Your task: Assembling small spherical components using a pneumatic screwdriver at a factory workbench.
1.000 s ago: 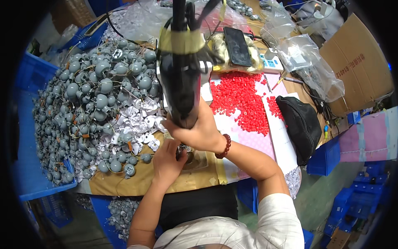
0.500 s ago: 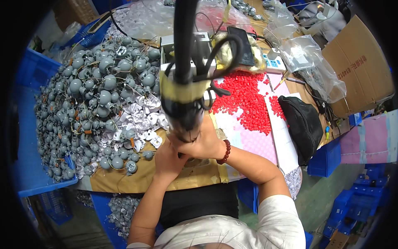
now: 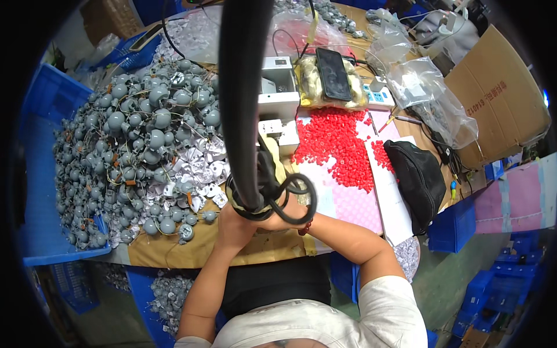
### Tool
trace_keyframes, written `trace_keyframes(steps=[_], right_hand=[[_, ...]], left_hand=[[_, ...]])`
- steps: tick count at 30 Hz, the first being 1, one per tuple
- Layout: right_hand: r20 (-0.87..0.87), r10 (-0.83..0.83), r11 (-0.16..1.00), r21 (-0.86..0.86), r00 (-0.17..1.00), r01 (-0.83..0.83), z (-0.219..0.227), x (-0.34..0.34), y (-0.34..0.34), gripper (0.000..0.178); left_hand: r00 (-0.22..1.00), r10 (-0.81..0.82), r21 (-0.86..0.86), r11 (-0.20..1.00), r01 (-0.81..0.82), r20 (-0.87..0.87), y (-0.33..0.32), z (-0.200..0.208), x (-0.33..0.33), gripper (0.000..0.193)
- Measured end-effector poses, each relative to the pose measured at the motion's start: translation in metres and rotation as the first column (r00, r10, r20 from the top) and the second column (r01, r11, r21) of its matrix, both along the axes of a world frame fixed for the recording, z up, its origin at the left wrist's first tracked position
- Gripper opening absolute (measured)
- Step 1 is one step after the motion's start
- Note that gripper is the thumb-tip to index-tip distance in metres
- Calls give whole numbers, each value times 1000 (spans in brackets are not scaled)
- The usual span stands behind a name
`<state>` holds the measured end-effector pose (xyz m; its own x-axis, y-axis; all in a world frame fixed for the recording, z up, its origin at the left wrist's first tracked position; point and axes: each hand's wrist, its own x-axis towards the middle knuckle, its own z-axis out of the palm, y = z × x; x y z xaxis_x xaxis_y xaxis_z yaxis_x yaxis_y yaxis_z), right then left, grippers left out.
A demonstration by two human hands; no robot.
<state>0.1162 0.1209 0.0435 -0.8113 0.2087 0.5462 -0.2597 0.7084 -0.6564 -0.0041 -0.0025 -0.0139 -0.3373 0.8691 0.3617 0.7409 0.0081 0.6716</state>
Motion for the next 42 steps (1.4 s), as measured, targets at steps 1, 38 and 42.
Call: trace_keyframes(steps=[1, 38, 42], right_hand=[[-2, -8, 1000, -13, 1000, 8, -2, 0, 0, 62], [203, -331, 618, -691, 921, 375, -53, -19, -6, 15], [233, -301, 597, -710, 925, 373, -51, -28, -6, 16]], left_hand=[[1000, 1, 1, 1000, -1, -4, 0, 0, 0, 39], [998, 46, -42, 998, -49, -52, -8, 0, 10, 36], [999, 45, -72, 996, -46, -28, -9, -1, 9, 36]])
